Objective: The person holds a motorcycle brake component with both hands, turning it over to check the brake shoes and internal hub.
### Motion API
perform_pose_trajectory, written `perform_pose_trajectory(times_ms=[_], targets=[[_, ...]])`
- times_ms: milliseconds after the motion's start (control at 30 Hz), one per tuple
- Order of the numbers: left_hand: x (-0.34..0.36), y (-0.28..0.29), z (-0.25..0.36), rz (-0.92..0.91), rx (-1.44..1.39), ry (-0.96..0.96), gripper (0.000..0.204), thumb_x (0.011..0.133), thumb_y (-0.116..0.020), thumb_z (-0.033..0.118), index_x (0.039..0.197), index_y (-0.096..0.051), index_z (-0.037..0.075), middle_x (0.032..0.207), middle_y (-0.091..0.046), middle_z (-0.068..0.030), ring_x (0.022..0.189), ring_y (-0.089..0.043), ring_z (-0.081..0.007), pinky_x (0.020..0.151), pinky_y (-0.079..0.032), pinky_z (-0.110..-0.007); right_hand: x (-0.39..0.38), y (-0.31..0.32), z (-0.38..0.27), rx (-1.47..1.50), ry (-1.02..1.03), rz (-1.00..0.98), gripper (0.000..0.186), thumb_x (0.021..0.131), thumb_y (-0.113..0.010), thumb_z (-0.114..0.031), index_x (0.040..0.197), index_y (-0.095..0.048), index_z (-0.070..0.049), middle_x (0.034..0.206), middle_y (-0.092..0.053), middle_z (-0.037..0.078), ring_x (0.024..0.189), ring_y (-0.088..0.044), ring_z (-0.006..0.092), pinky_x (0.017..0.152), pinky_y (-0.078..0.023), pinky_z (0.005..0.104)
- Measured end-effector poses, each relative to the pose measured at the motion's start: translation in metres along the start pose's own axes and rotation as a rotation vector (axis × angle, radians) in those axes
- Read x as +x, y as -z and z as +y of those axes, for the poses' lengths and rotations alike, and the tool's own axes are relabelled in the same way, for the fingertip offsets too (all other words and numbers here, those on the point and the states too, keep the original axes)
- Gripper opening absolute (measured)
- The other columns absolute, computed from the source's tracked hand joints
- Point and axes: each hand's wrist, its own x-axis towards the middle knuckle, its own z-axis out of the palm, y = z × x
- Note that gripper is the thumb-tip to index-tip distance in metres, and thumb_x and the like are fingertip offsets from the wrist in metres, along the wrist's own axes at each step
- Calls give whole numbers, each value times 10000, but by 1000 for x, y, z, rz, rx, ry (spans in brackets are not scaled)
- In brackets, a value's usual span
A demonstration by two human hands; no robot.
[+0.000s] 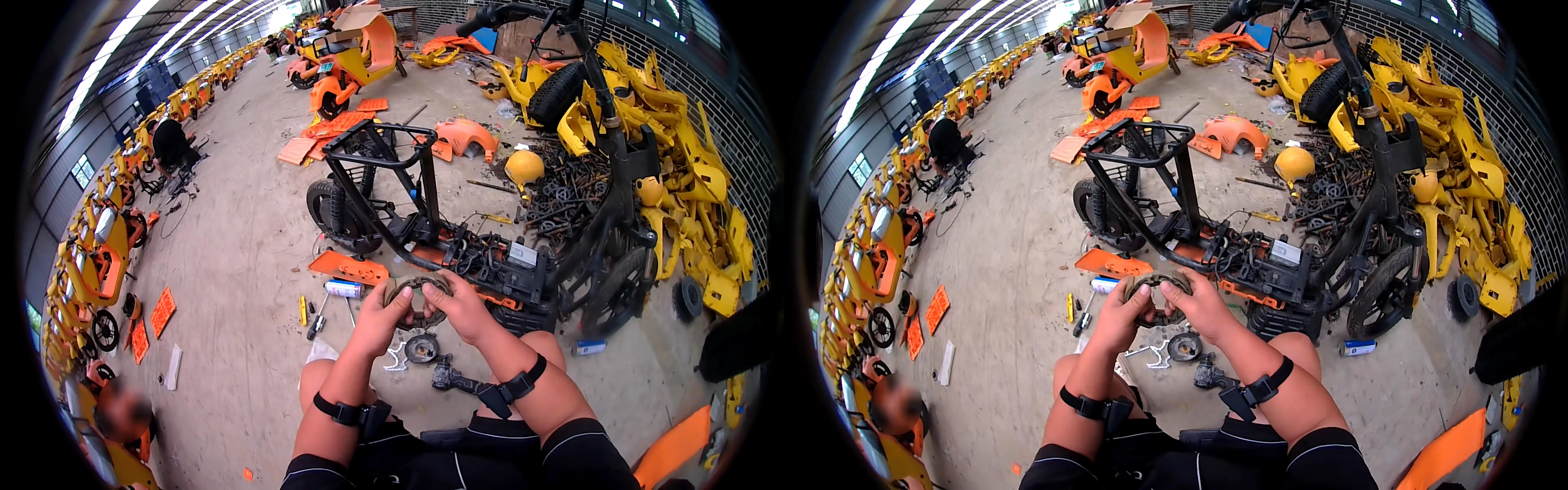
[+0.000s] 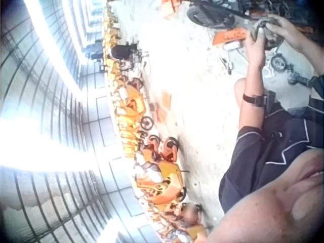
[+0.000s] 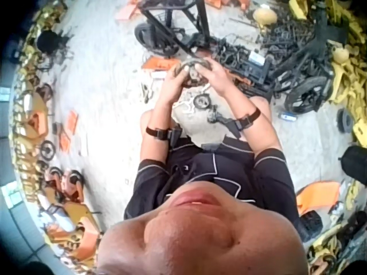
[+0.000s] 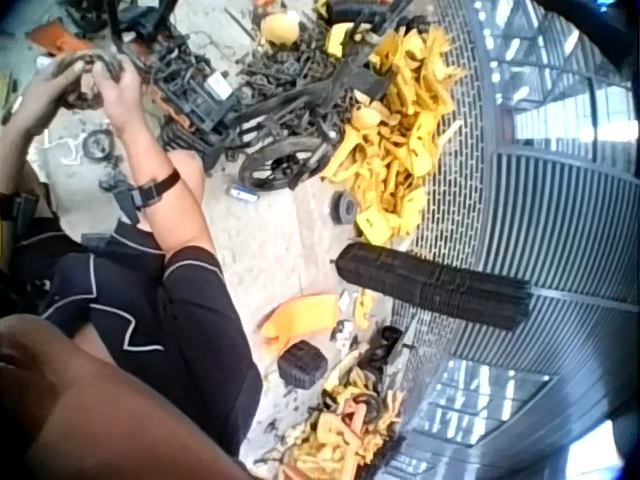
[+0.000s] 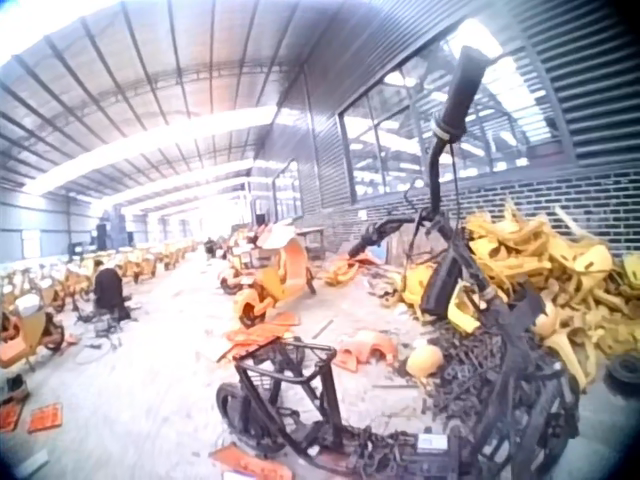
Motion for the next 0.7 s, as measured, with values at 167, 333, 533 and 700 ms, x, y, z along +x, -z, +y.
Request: perform_pose_trajectory(times_ms=[167, 333, 533, 700], targets=[[-11, -2, 6, -85, -37, -6, 258, 994, -624, 263, 1087, -544, 35, 834, -587, -12, 718, -557, -102, 670, -448, -255, -11, -1, -4, 13, 4, -33, 266, 979, -642, -227, 1088, -546, -5, 811, -559, 17, 752, -573, 120, 718, -477, 287], [-29, -3, 8, -163, -54, -24, 264, 1001, -611, 254, 1113, -527, 30, 857, -596, -26, 753, -570, -109, 696, -462, -262, -29, -2, -10, 35, 27, -95, 228, 989, -631, -227, 1042, -553, -19, 818, -583, 20, 753, -581, 101, 724, -474, 269], [-37, -6, 11, -166, -12, -17, 270, 999, -616, 253, 1115, -535, 23, 841, -599, -21, 741, -570, -99, 682, -464, -255, -40, -7, -13, 26, 16, -86, 220, 990, -627, -216, 1051, -558, -16, 823, -586, 21, 764, -580, 108, 735, -470, 275], [-36, -12, 7, -92, 73, -4, 298, 988, -639, 267, 1121, -550, 16, 823, -599, -13, 702, -561, -92, 647, -458, -251, -41, -5, 0, 93, 2, -20, 254, 983, -640, -219, 1092, -565, -2, 837, -586, 21, 759, -580, 113, 724, -473, 279]])
